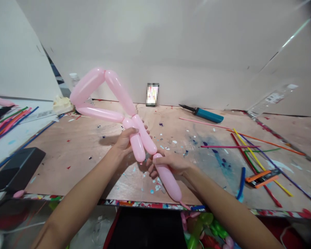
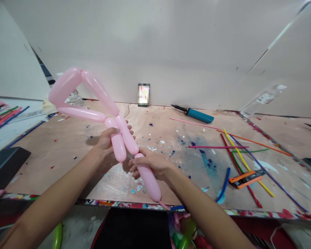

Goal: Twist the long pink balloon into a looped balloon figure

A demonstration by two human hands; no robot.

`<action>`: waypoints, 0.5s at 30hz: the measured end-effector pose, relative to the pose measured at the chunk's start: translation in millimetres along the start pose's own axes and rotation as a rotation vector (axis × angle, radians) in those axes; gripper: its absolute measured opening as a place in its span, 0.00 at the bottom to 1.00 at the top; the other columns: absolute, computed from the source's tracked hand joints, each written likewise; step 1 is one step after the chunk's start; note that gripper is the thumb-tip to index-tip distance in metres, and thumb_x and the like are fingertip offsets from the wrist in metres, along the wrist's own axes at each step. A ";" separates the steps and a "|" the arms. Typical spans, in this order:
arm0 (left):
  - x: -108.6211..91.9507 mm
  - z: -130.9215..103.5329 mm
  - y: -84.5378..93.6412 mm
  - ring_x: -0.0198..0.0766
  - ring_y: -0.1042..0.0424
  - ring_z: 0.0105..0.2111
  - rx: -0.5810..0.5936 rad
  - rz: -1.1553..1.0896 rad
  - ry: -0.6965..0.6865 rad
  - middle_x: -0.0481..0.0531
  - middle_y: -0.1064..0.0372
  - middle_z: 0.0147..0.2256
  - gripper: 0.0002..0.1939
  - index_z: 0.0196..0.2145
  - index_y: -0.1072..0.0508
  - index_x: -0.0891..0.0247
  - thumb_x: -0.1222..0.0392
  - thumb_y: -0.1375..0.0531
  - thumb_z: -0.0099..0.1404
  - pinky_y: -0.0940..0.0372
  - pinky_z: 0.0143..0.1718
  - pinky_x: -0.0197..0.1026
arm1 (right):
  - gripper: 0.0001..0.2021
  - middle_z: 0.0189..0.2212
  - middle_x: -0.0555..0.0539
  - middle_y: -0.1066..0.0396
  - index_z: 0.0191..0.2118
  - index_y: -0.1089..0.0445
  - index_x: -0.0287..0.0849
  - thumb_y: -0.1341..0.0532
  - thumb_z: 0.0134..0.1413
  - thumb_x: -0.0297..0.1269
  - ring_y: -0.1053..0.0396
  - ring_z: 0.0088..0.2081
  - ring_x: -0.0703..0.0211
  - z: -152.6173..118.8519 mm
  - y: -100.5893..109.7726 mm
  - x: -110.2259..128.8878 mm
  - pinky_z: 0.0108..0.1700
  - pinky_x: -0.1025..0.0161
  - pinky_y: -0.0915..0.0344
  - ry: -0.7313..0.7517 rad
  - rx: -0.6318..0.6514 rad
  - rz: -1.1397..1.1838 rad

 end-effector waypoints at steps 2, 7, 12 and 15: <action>1.9 -2.1 1.3 0.43 0.25 0.34 -0.032 -0.003 0.002 0.54 0.26 0.33 0.16 0.41 0.26 0.63 0.62 0.38 0.53 0.31 0.46 0.50 | 0.25 0.29 0.51 0.28 0.49 0.40 0.45 0.31 0.46 0.38 0.31 0.24 0.63 0.7 3.4 0.4 0.28 0.62 0.31 0.016 -0.055 -0.086; 6.5 -5.4 1.4 0.43 0.25 0.34 -0.060 -0.003 0.073 0.55 0.27 0.33 0.17 0.41 0.26 0.65 0.62 0.37 0.50 0.31 0.43 0.49 | 0.17 0.23 0.50 0.32 0.43 0.33 0.39 0.42 0.56 0.47 0.36 0.21 0.65 2.3 5.3 -6.0 0.23 0.67 0.37 0.005 -0.033 -0.003; 1.1 -1.6 3.2 0.43 0.25 0.35 -0.045 0.007 0.018 0.55 0.26 0.35 0.17 0.41 0.27 0.64 0.64 0.37 0.50 0.31 0.45 0.49 | 0.13 0.29 0.46 0.29 0.40 0.34 0.37 0.38 0.50 0.40 0.29 0.30 0.60 0.7 3.5 -4.2 0.35 0.59 0.30 -0.011 0.054 0.057; 2.7 0.2 2.7 0.43 0.25 0.35 -0.017 0.009 0.015 0.54 0.25 0.35 0.17 0.41 0.27 0.63 0.64 0.38 0.51 0.33 0.48 0.50 | 0.23 0.31 0.48 0.28 0.47 0.40 0.43 0.32 0.47 0.37 0.28 0.29 0.58 0.1 2.6 -3.4 0.34 0.56 0.29 -0.023 0.033 -0.005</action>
Point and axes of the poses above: each hand's wrist, its own z-axis towards the middle knuckle, its own y-axis out of the back of the hand, x = y × z, the point moved 9 cm from there along z, towards the middle knuckle
